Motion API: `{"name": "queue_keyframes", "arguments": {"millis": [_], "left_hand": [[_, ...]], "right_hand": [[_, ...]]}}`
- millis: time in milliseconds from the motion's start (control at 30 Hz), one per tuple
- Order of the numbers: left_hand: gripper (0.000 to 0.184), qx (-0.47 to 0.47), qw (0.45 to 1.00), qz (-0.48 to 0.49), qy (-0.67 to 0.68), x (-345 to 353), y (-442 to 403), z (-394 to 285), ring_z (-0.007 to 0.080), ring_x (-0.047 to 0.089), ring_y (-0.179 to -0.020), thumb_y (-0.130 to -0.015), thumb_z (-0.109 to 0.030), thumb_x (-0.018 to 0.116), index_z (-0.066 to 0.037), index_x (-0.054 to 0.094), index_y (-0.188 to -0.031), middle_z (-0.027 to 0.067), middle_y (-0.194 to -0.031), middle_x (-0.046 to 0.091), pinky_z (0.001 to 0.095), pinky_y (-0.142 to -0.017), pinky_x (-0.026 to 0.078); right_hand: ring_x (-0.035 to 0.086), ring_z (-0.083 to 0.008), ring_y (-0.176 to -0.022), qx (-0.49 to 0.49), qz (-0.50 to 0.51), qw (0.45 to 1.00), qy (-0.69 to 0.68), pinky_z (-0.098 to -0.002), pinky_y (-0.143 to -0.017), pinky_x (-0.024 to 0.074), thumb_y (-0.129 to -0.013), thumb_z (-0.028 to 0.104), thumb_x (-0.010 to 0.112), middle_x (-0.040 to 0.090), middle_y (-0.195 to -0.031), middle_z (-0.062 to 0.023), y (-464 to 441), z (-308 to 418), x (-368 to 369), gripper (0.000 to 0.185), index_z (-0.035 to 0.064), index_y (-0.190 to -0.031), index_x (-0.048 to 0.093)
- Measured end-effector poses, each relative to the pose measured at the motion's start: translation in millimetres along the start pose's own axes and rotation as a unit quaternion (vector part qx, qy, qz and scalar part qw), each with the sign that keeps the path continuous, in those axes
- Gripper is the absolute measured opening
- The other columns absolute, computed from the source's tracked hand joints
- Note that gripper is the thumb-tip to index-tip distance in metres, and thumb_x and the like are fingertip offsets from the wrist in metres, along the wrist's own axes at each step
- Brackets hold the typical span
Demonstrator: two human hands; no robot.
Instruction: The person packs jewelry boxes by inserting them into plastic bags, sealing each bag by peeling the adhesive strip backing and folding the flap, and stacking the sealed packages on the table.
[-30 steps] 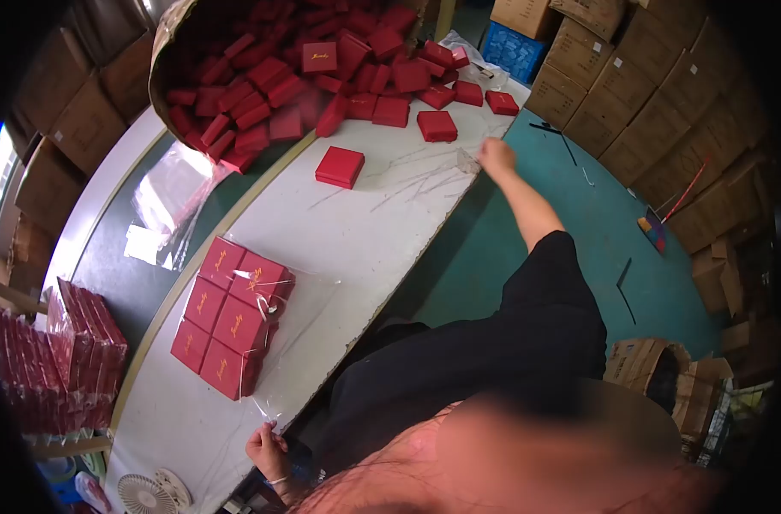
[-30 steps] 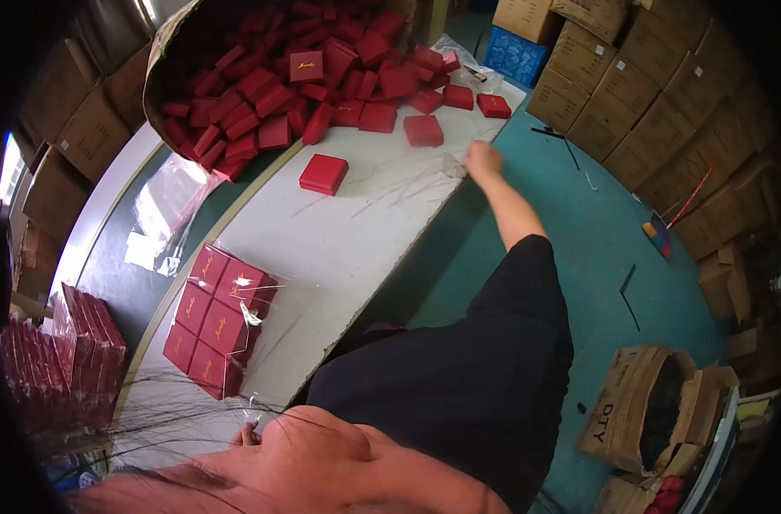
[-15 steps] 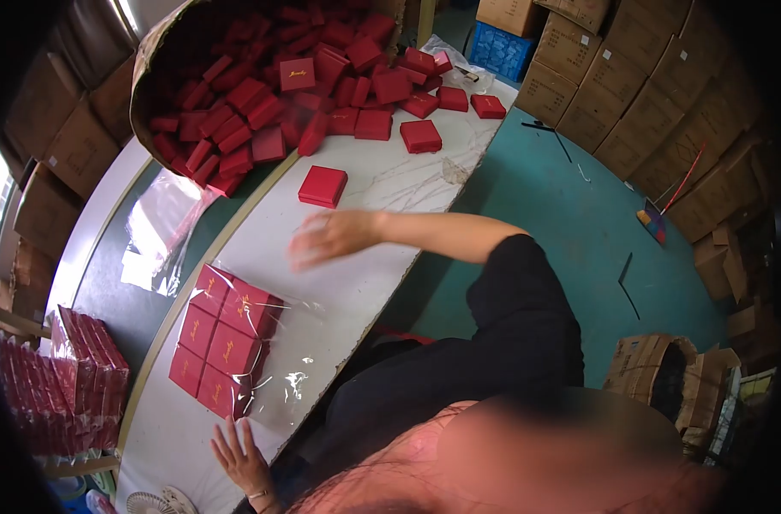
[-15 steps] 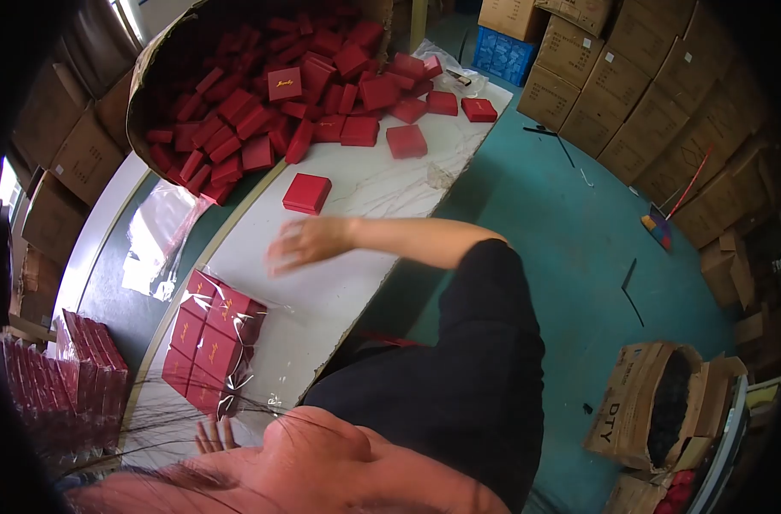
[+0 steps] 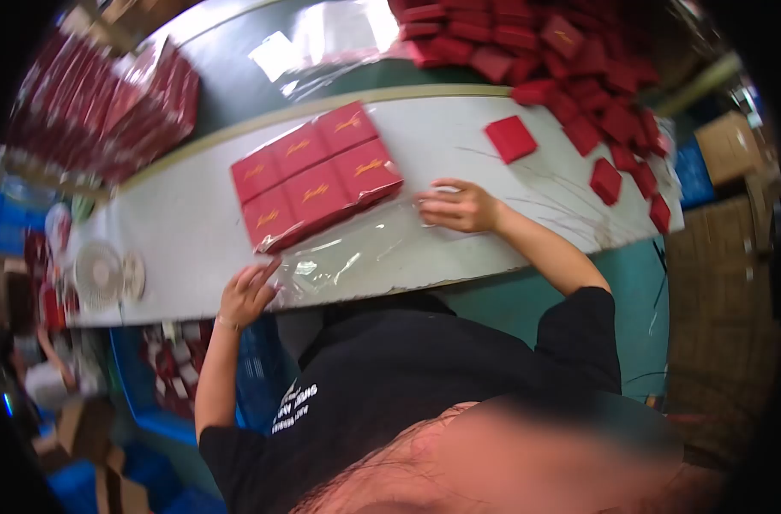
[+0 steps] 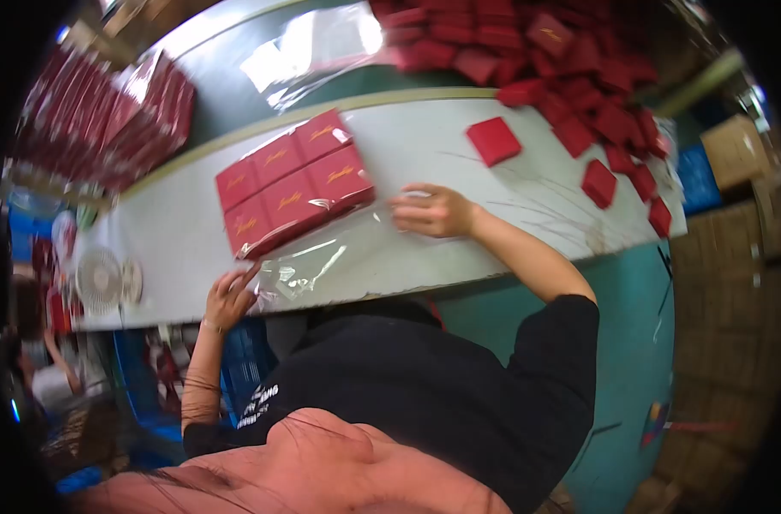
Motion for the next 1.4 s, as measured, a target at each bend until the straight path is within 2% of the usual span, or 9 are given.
{"name": "queue_keyframes", "arguments": {"millis": [233,400,533,633,900,933,1067,1200,1400], "left_hand": [[0.025,-0.127,0.960,-0.169,0.184,-9,4,28,0.0360,0.071,-0.107,-0.094,-0.014,0.072,-0.008,0.048,-0.089,0.0167,-0.126,0.073,0.0456,-0.087,0.056],[0.018,-0.288,0.852,-0.364,0.243,0,23,51,0.0183,0.074,-0.078,-0.110,-0.014,0.051,-0.003,0.045,-0.097,0.0276,-0.112,0.074,0.0254,-0.061,0.055],[0.024,-0.379,0.783,-0.424,0.251,2,21,74,0.0129,0.069,-0.067,-0.112,-0.017,0.046,-0.002,0.040,-0.094,0.0258,-0.084,0.074,0.0205,-0.054,0.047],[0.025,-0.414,0.758,-0.450,0.226,0,16,85,0.0087,0.062,-0.058,-0.113,-0.019,0.046,-0.002,0.041,-0.095,0.0238,-0.086,0.075,0.0205,-0.054,0.045],[0.033,-0.657,0.533,-0.245,0.474,87,49,103,0.0077,0.048,-0.048,-0.111,-0.028,0.051,-0.004,0.049,-0.090,-0.0005,-0.062,0.056,0.0244,-0.050,0.044],[0.031,-0.656,0.492,-0.223,0.527,92,45,98,0.0072,0.046,-0.051,-0.111,-0.026,0.052,-0.002,0.051,-0.092,0.0000,-0.073,0.051,0.0272,-0.052,0.045],[0.024,-0.602,0.699,-0.165,0.348,98,57,120,0.0180,0.059,-0.077,-0.110,-0.023,0.053,-0.002,0.054,-0.097,0.0163,-0.115,0.052,0.0306,-0.060,0.051],[0.018,-0.556,0.810,-0.117,0.142,66,32,118,0.0336,0.054,-0.114,-0.106,-0.019,0.060,-0.002,0.056,-0.107,0.0269,-0.138,0.040,0.0382,-0.080,0.055],[0.038,-0.638,0.717,-0.170,0.225,49,36,117,0.0409,0.031,-0.143,-0.094,-0.022,0.076,-0.007,0.057,-0.124,0.0258,-0.146,0.034,0.0530,-0.112,0.039]], "right_hand": [[0.071,-0.0225,-0.091,0.183,-0.094,0.976,-0.075,-0.0422,-0.098,0.0568,-0.083,0.016,0.080,0.075,-0.102,-0.0034,-16,-40,4,0.010,0.0138,-0.090,0.074],[0.071,-0.0248,-0.083,0.366,-0.160,0.915,-0.057,-0.0419,-0.081,0.0549,-0.092,0.013,0.076,0.075,-0.100,-0.0027,-15,-64,4,0.008,0.0084,-0.089,0.069],[0.069,-0.0197,-0.067,0.403,-0.160,0.900,-0.042,-0.0361,-0.083,0.0482,-0.101,0.018,0.067,0.074,-0.081,0.0009,-27,-78,8,0.017,0.0109,-0.085,0.066],[0.067,-0.0182,-0.060,0.470,-0.107,0.875,-0.050,-0.0340,-0.082,0.0463,-0.107,0.024,0.058,0.072,-0.070,0.0012,-30,-88,23,0.029,0.0118,-0.082,0.063],[0.066,-0.0163,-0.058,0.646,0.014,0.717,-0.261,-0.0347,-0.055,0.0470,-0.113,0.038,0.046,0.065,-0.065,-0.0064,4,-98,102,0.048,0.0047,-0.082,0.062],[0.066,-0.0193,-0.058,0.652,0.017,0.706,-0.276,-0.0356,-0.058,0.0487,-0.112,0.037,0.047,0.065,-0.063,-0.0068,5,-99,106,0.047,0.0049,-0.081,0.061],[0.065,-0.0276,-0.062,0.659,0.047,0.703,-0.263,-0.0384,-0.065,0.0518,-0.110,0.033,0.050,0.062,-0.064,-0.0097,0,-99,105,0.042,0.0040,-0.082,0.060],[0.062,-0.0326,-0.080,0.624,0.028,0.761,-0.174,-0.0414,-0.077,0.0507,-0.108,0.028,0.055,0.064,-0.087,-0.0143,-7,-97,99,0.032,0.0021,-0.088,0.059],[0.051,-0.0371,-0.116,0.591,-0.006,0.799,-0.114,-0.0489,-0.099,0.0414,-0.101,0.024,0.065,0.060,-0.119,-0.0153,10,-96,111,0.020,0.0059,-0.096,0.061]]}}
Point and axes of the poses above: each hand's wrist, its own y-axis away from the middle knuckle, its own x-axis out of the palm, z = x × y, the point moved 9 cm from there along -y, towards the middle knuckle
